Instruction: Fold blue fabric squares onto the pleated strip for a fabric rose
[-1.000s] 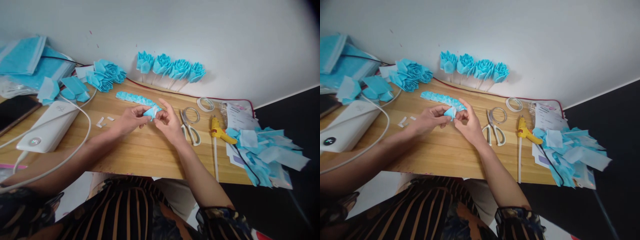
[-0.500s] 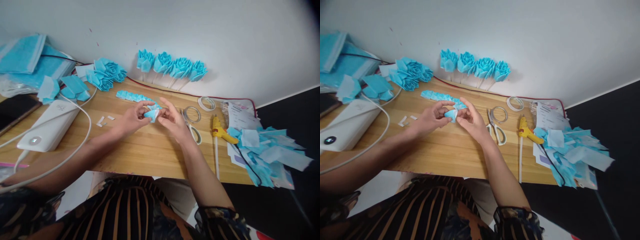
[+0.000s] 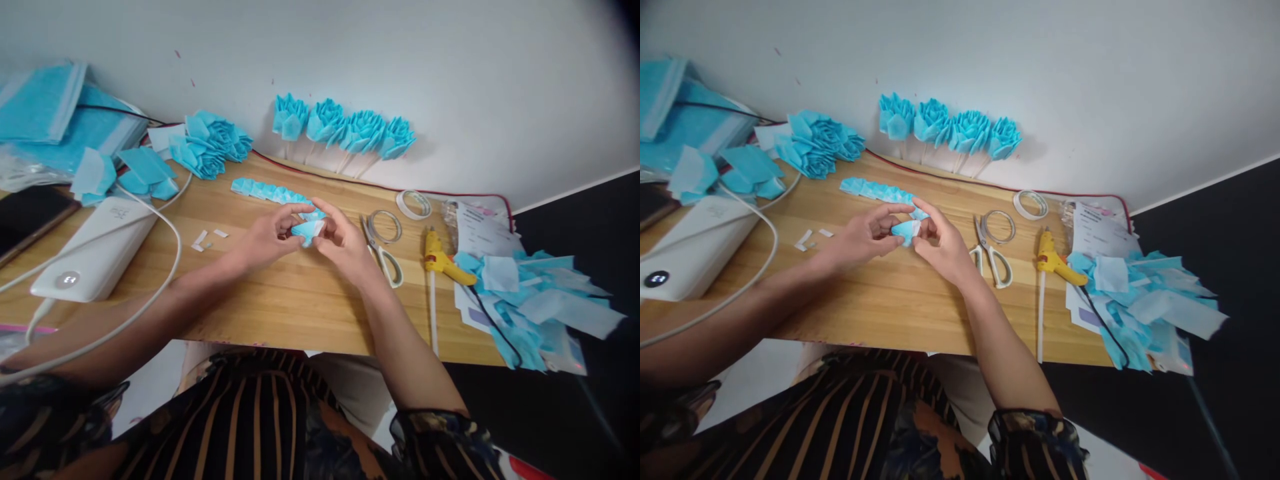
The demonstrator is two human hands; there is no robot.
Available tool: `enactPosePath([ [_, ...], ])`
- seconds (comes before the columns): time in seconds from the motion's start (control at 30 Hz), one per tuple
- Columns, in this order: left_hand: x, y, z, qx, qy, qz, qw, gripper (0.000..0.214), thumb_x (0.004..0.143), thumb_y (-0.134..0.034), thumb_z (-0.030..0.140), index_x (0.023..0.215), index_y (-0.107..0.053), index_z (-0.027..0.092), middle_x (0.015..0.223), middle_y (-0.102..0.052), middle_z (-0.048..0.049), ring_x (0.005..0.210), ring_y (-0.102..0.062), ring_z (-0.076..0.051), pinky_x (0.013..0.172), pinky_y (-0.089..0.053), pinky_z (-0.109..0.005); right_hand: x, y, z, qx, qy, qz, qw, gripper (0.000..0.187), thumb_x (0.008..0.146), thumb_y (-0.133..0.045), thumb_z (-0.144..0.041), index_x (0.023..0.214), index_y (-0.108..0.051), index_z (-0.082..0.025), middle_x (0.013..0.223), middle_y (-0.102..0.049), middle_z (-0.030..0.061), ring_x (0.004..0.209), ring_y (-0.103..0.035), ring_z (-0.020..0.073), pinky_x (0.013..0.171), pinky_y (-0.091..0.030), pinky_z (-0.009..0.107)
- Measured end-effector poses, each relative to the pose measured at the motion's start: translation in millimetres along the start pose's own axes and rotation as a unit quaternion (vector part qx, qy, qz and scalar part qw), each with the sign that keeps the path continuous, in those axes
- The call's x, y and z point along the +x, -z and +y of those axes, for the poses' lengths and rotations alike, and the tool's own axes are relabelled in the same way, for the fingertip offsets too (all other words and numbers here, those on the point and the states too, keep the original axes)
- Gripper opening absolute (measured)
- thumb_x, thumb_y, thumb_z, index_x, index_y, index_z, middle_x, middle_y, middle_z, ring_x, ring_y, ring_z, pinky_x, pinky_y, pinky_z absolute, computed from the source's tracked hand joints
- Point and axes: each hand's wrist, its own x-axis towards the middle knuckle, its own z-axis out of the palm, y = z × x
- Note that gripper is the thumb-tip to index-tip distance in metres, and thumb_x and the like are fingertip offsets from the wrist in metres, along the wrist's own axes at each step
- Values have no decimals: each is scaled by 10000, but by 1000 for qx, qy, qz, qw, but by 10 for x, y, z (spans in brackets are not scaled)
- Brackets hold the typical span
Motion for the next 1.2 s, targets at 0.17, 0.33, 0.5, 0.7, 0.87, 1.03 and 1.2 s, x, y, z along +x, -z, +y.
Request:
enactPosePath([
  [0.17,-14,33,46,-60,42,17,997,521,814,-680,307,1309,-605,164,787,-607,-4,656,-544,-123,563,-443,-243,21,40,12,78,-25,46,996,577,843,-658,-304,1404,-523,-309,903,-668,-7,844,-623,177,830,-528,355],
  [0.33,-17,24,90,-18,82,15,996,309,796,-704,449,892,-674,156,676,-562,6,583,-490,-106,522,-393,-236,25,11,-6,122,-37,49,991,589,814,-674,-266,1383,-525,-303,898,-661,-11,842,-614,175,831,-518,351],
  [0.5,-20,38,66,32,101,7,994,308,766,-691,453,688,-581,176,585,-494,32,544,-436,-93,513,-333,-235,22,-46,-10,133,-47,44,989,607,810,-669,-260,1396,-517,-294,871,-644,-17,810,-593,168,786,-502,339],
  [0.7,-4,36,56,24,86,22,996,293,785,-675,457,730,-596,180,618,-523,26,560,-458,-99,536,-366,-238,21,-66,-28,151,-51,38,987,622,796,-660,-247,1399,-512,-280,870,-635,-24,815,-585,155,811,-485,330],
  [0.87,-11,30,77,24,68,20,997,307,805,-678,465,723,-598,181,628,-533,19,577,-468,-105,553,-368,-244,26,-67,-28,148,-50,38,987,619,787,-659,-229,1388,-521,-280,878,-658,-23,795,-589,153,772,-486,317],
  [1.03,-19,29,43,45,59,31,997,289,784,-700,430,683,-585,186,593,-484,39,560,-416,-96,536,-293,-247,30,-88,-18,122,-50,32,991,617,794,-630,-240,1399,-517,-283,894,-671,-14,795,-595,159,746,-497,314],
  [1.2,-13,18,51,44,55,43,997,247,754,-697,400,687,-599,183,580,-484,43,544,-397,-92,520,-285,-243,29,-91,-7,124,-57,28,990,631,784,-647,-235,1401,-524,-280,880,-679,-17,804,-605,162,773,-511,320],
])
